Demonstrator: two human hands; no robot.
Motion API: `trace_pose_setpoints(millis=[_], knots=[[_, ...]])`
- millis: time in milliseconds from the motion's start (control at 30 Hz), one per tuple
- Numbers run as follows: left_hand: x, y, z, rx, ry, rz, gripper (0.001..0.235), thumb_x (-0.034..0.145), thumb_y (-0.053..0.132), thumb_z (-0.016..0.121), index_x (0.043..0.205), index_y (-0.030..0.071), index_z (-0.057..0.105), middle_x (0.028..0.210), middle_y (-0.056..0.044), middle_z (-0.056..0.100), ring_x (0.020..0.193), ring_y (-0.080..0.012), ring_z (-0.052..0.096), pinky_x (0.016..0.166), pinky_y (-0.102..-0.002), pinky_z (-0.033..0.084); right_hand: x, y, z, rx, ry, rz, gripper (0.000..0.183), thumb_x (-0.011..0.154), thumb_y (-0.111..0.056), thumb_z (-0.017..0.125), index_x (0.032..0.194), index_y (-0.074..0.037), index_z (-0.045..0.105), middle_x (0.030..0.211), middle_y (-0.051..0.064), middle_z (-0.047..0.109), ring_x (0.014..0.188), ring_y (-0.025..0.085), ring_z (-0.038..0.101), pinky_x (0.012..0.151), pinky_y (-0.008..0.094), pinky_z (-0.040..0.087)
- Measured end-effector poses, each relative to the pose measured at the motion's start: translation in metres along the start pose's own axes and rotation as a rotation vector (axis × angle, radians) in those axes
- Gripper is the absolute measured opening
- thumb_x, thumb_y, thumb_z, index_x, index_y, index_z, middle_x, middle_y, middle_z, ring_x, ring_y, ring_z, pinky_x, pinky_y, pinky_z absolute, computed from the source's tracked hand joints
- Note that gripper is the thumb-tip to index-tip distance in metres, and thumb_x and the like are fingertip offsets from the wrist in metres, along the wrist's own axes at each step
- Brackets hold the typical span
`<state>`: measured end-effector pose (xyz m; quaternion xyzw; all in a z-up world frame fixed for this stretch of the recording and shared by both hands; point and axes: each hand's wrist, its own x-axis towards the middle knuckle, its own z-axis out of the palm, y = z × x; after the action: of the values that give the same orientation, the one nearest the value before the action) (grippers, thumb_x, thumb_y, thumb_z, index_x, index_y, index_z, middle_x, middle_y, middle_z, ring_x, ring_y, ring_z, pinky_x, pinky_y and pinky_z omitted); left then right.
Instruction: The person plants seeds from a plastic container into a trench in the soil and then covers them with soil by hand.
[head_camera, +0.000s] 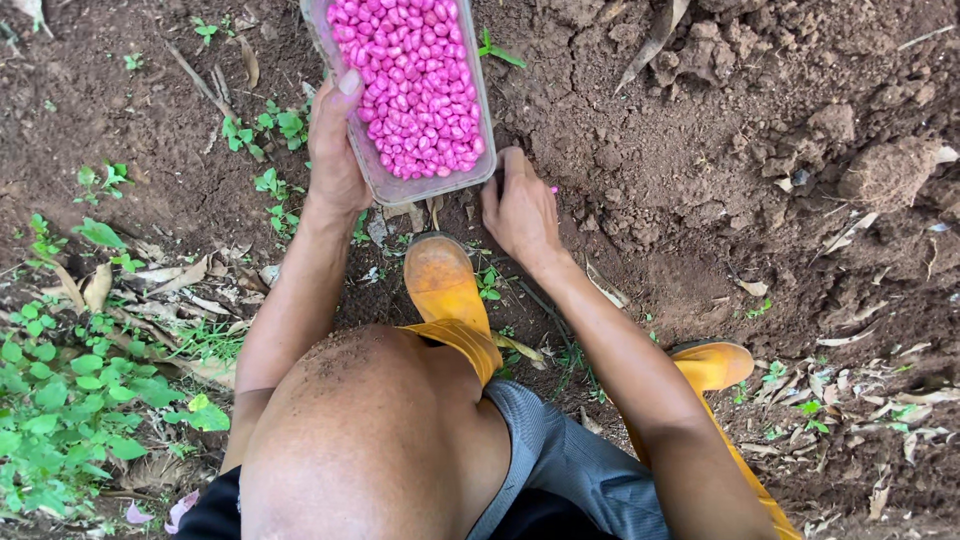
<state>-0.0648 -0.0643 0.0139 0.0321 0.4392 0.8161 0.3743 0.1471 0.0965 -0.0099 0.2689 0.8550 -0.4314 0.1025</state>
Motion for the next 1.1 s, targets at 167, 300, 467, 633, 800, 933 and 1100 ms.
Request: trace_pose_setpoints(millis=[167, 300, 467, 633, 800, 933, 1100], knots=[[-0.002, 0.003, 0.002, -0.012, -0.004, -0.012, 0.071, 0.112, 0.058, 0.086, 0.158, 0.011, 0.059, 0.154, -0.009, 0.068, 0.147, -0.0305, 0.067, 0.135, -0.055, 0.058, 0.003, 0.009, 0.002, 0.188, -0.018, -0.033, 0.016, 0.111, 0.001, 0.062, 0.126, -0.001, 0.064, 0.087, 0.009, 0.07, 0.06, 0.02, 0.058, 0.049, 0.039, 0.049], [-0.018, 0.008, 0.005, 0.057, -0.023, -0.034, 0.068, 0.112, 0.06, 0.082, 0.156, 0.014, 0.057, 0.153, -0.007, 0.063, 0.147, -0.0287, 0.064, 0.135, -0.053, 0.057, -0.018, 0.01, 0.003, 0.252, 0.045, -0.211, 0.037, 0.118, -0.012, 0.062, 0.154, -0.003, 0.058, 0.126, 0.018, 0.076, 0.098, 0.028, 0.077, 0.085, 0.046, 0.07], [-0.033, 0.006, 0.0, 0.124, -0.008, -0.046, 0.071, 0.113, 0.06, 0.079, 0.16, 0.013, 0.054, 0.157, -0.008, 0.061, 0.152, -0.0282, 0.06, 0.138, -0.051, 0.053, -0.07, 0.056, -0.025, 0.087, 0.155, -0.289, 0.03, 0.122, -0.017, 0.066, 0.142, 0.004, 0.076, 0.133, 0.024, 0.082, 0.12, 0.034, 0.08, 0.109, 0.048, 0.068], [-0.038, 0.0, 0.003, 0.165, -0.028, -0.05, 0.073, 0.117, 0.061, 0.077, 0.165, 0.01, 0.056, 0.163, -0.01, 0.064, 0.157, -0.0304, 0.061, 0.14, -0.053, 0.052, -0.129, 0.128, -0.068, -0.337, 0.536, -0.053, 0.057, 0.123, -0.046, 0.062, 0.155, 0.001, 0.057, 0.16, 0.029, 0.057, 0.154, 0.043, 0.054, 0.136, 0.061, 0.044], [-0.037, 0.004, 0.015, 0.181, -0.05, -0.061, 0.076, 0.118, 0.06, 0.073, 0.17, 0.009, 0.053, 0.169, -0.013, 0.06, 0.162, -0.0326, 0.057, 0.142, -0.054, 0.05, -0.14, 0.133, -0.07, -0.268, 0.613, 0.093, 0.064, 0.12, -0.034, 0.073, 0.166, 0.003, 0.05, 0.161, 0.03, 0.051, 0.156, 0.046, 0.049, 0.138, 0.06, 0.039], [-0.027, -0.007, 0.008, 0.197, -0.027, -0.055, 0.062, 0.116, 0.055, 0.062, 0.163, 0.015, 0.059, 0.142, -0.017, 0.066, 0.137, -0.0375, 0.073, 0.134, -0.065, 0.064, -0.113, 0.16, -0.087, -0.384, 0.697, -0.137, 0.055, 0.113, -0.024, 0.085, 0.159, -0.003, 0.064, 0.156, 0.019, 0.053, 0.151, 0.046, 0.052, 0.131, 0.061, 0.04], [-0.03, -0.003, 0.028, 0.203, 0.006, -0.096, 0.071, 0.113, 0.057, 0.068, 0.166, 0.01, 0.058, 0.157, -0.013, 0.067, 0.15, -0.0317, 0.068, 0.138, -0.053, 0.058, -0.04, 0.173, -0.172, -0.555, 0.862, -0.189, 0.069, 0.127, -0.042, 0.077, 0.179, -0.009, 0.045, 0.186, 0.02, 0.035, 0.179, 0.046, 0.032, 0.151, 0.069, 0.03]])
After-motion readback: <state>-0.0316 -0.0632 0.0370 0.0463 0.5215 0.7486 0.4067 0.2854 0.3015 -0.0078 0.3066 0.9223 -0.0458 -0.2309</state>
